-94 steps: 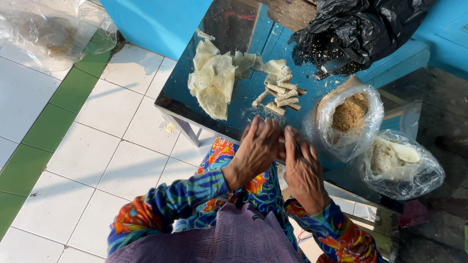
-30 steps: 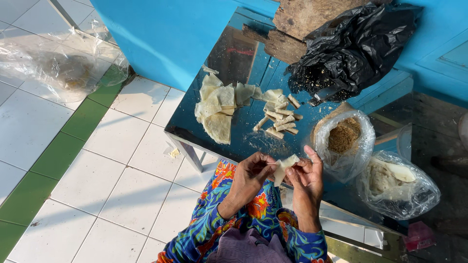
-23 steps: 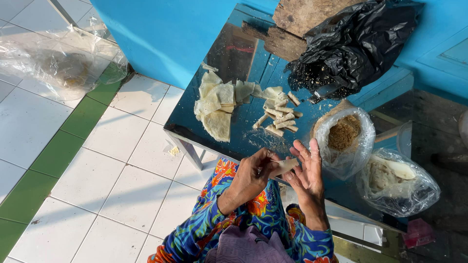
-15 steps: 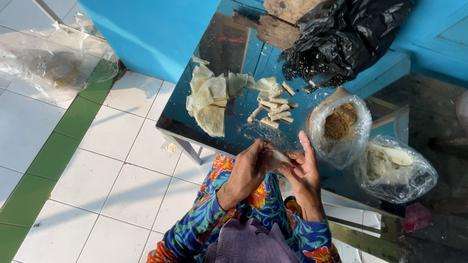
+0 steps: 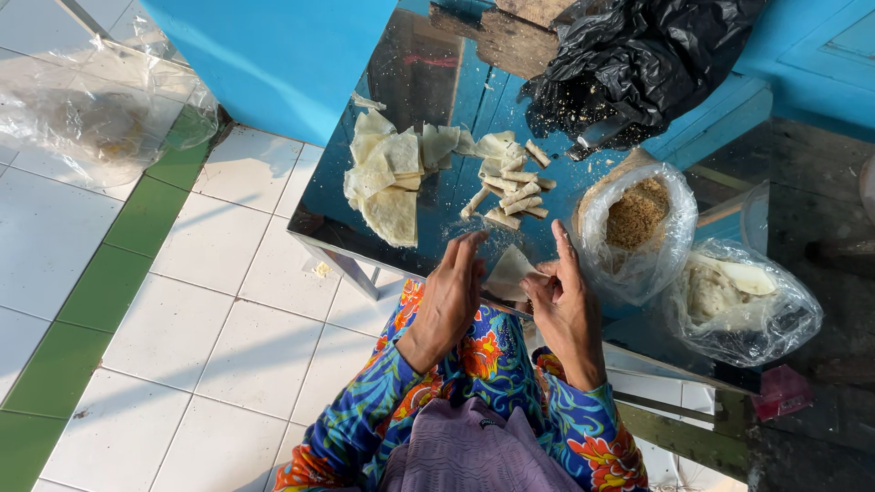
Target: The person sits at a small metal table and rolls thin flat dough sheets by hand into tight cylindrical tubes, placing each finished roll on the table with a growing pile of rolled pieces. They take new sheets one at a time from a plastic bag and occasionally reach into a bag of brown granular material on the table.
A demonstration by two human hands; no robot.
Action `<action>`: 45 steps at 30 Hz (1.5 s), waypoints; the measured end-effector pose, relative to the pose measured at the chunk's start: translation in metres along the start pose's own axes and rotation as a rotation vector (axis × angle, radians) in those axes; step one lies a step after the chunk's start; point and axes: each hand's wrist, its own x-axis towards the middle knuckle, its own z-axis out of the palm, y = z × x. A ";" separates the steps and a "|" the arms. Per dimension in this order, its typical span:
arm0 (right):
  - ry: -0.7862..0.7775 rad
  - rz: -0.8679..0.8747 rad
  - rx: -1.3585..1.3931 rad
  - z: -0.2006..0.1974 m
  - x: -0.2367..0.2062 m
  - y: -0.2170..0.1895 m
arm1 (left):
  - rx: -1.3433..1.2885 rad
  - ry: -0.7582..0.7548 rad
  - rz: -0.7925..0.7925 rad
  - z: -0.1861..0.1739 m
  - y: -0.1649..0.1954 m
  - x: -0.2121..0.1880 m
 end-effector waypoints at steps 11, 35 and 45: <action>0.073 -0.376 -0.447 -0.011 -0.002 -0.001 | 0.433 -0.073 0.613 -0.002 -0.029 -0.015; 0.323 0.040 -1.102 -0.148 -0.036 0.088 | 0.330 -0.049 0.545 -0.003 -0.027 -0.015; 0.262 -0.112 -0.831 -0.130 -0.020 0.037 | 0.320 -0.078 0.540 -0.007 -0.025 -0.015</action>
